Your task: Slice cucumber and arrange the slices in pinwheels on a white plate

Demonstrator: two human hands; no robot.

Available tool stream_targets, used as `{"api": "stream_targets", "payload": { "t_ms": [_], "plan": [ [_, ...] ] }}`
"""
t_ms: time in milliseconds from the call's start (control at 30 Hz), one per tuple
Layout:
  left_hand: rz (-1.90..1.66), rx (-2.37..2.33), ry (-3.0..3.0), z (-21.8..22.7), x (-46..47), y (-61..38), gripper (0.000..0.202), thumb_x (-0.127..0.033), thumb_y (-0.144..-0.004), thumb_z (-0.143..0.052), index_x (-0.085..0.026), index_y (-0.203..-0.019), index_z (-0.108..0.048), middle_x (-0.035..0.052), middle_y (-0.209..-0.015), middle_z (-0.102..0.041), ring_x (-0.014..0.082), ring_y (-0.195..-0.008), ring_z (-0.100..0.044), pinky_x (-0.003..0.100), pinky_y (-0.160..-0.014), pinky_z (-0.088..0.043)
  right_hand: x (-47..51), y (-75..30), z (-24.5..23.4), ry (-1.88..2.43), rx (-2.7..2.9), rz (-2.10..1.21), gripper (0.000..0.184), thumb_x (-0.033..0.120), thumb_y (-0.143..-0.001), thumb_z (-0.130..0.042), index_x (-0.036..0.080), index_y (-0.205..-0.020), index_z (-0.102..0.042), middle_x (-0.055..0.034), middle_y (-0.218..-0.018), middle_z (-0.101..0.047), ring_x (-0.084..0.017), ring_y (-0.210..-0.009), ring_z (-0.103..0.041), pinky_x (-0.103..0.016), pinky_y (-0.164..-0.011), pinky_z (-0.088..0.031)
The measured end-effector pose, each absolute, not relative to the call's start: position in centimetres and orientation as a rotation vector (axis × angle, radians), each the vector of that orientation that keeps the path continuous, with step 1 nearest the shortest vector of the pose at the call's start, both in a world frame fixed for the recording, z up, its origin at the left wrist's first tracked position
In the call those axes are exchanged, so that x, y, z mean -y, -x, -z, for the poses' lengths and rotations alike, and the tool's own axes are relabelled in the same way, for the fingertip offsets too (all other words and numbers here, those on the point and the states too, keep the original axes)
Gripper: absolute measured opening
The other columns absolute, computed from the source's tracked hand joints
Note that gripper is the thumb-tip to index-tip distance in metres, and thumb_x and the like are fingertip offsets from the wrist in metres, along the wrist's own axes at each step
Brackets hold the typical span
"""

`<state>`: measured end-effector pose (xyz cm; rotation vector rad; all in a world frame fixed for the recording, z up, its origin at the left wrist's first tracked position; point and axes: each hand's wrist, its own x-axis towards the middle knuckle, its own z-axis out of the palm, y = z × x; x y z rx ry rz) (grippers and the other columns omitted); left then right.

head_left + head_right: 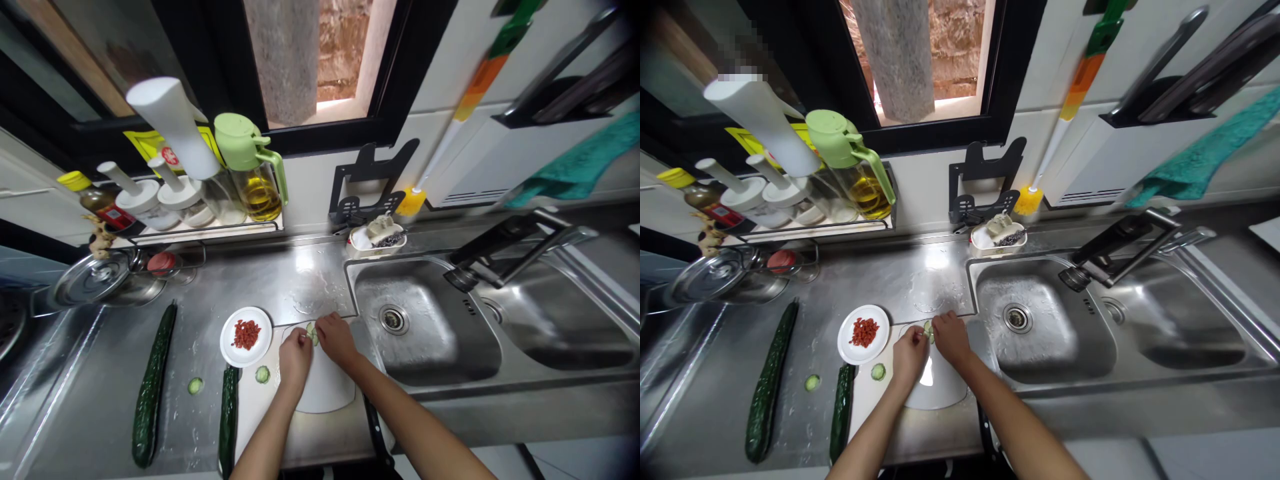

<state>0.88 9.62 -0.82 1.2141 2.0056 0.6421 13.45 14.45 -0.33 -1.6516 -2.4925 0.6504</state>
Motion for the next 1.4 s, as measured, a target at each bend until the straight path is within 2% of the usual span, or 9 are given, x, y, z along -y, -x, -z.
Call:
{"api": "stream_targets", "payload": {
  "t_ms": [300, 400, 533, 700, 867, 1000, 1100, 1233, 1400],
  "plan": [
    [-0.662, -2.048, -1.357, 1.6, -9.6, -0.7, 0.017, -0.019, -0.075, -0.050, -0.017, -0.086, -0.063, 0.0039, -0.074, -0.061, 0.0165, -0.071, -0.055, 0.025, -0.068, -0.037, -14.4, -13.4, 0.5, 1.643, 2.527, -0.609, 0.015, 0.018, -0.088, -0.047, 0.018, -0.084, -0.061, -0.0074, -0.093, -0.060, -0.019, -0.089, -0.047, -0.029, -0.073, -0.031],
    [-0.645, -2.039, -1.392, 1.6, -9.6, -0.7, 0.014, -0.019, -0.076, -0.049, -0.018, -0.077, -0.063, 0.0037, -0.072, -0.060, 0.0157, -0.070, -0.055, 0.025, -0.068, -0.037, -14.4, -13.4, 0.5, 1.632, 2.533, -0.601, 0.016, 0.018, -0.088, -0.046, 0.018, -0.083, -0.062, -0.0073, -0.091, -0.060, -0.020, -0.090, -0.047, -0.030, -0.073, -0.031],
    [-0.621, -2.029, -1.434, 1.4, -9.6, -0.7, 0.019, -0.019, -0.079, -0.046, -0.018, -0.071, -0.064, 0.0046, -0.072, -0.062, 0.0158, -0.071, -0.056, 0.025, -0.069, -0.038, -14.3, -13.5, 0.4, 1.619, 2.525, -0.592, 0.018, 0.018, -0.088, -0.046, 0.018, -0.082, -0.062, -0.0074, -0.090, -0.061, -0.020, -0.090, -0.047, -0.030, -0.074, -0.031],
    [-0.658, -1.952, -1.507, 0.9, -8.7, 0.5, 0.023, -0.018, -0.079, -0.045, -0.018, -0.075, -0.067, 0.0051, -0.076, -0.065, 0.0163, -0.074, -0.059, 0.026, -0.071, -0.040, -13.3, -14.0, -0.1, 1.615, 2.482, -0.585, 0.015, 0.018, -0.087, -0.049, 0.019, -0.085, -0.063, -0.0064, -0.091, -0.061, -0.020, -0.092, -0.047, -0.030, -0.075, -0.033],
    [-0.740, -2.032, -1.443, 0.3, -5.6, 4.0, 0.024, -0.026, -0.080, -0.047, -0.016, -0.090, -0.067, 0.0066, -0.083, -0.067, 0.0179, -0.074, -0.060, 0.028, -0.073, -0.044, -11.1, -15.0, -0.3, 1.608, 2.429, -0.588, 0.017, 0.016, -0.087, -0.047, 0.018, -0.083, -0.064, -0.0062, -0.088, -0.060, -0.020, -0.089, -0.047, -0.030, -0.079, -0.034],
    [-0.646, -2.151, -1.428, 0.5, -2.6, 7.2, 0.023, -0.030, -0.078, -0.050, -0.017, -0.087, -0.067, 0.0060, -0.079, -0.067, 0.0189, -0.071, -0.061, 0.029, -0.071, -0.046, -8.9, -15.6, 0.1, 1.537, 2.352, -0.631, 0.019, 0.014, -0.086, -0.045, 0.017, -0.081, -0.063, -0.0063, -0.082, -0.059, -0.020, -0.085, -0.048, -0.031, -0.079, -0.035],
    [-0.593, -2.216, -1.441, 1.1, -1.0, 8.7, 0.029, -0.030, -0.079, -0.048, -0.017, -0.096, -0.067, 0.0086, -0.088, -0.068, 0.0199, -0.073, -0.063, 0.030, -0.072, -0.047, -7.3, -15.8, 0.4, 1.507, 2.327, -0.658, 0.019, 0.013, -0.086, -0.046, 0.017, -0.081, -0.063, -0.0059, -0.081, -0.059, -0.020, -0.083, -0.048, -0.031, -0.078, -0.036],
    [-0.506, -2.257, -1.465, 1.8, -0.2, 9.3, 0.032, -0.026, -0.079, -0.046, -0.015, -0.102, -0.065, 0.0122, -0.097, -0.068, 0.0223, -0.085, -0.064, 0.032, -0.079, -0.047, -5.5, -15.5, 0.4, 1.495, 2.315, -0.686, 0.019, 0.012, -0.085, -0.045, 0.018, -0.081, -0.062, -0.0053, -0.080, -0.058, -0.019, -0.082, -0.049, -0.030, -0.074, -0.037],
    [-0.451, -2.249, -1.473, 2.0, -0.4, 9.3, 0.029, -0.022, -0.080, -0.044, -0.016, -0.099, -0.065, 0.0108, -0.097, -0.068, 0.0220, -0.086, -0.064, 0.031, -0.079, -0.046, -4.3, -15.2, 0.5, 1.484, 2.306, -0.701, 0.020, 0.010, -0.085, -0.045, 0.018, -0.078, -0.061, -0.0051, -0.079, -0.058, -0.019, -0.081, -0.048, -0.030, -0.073, -0.037]
  ]
}}
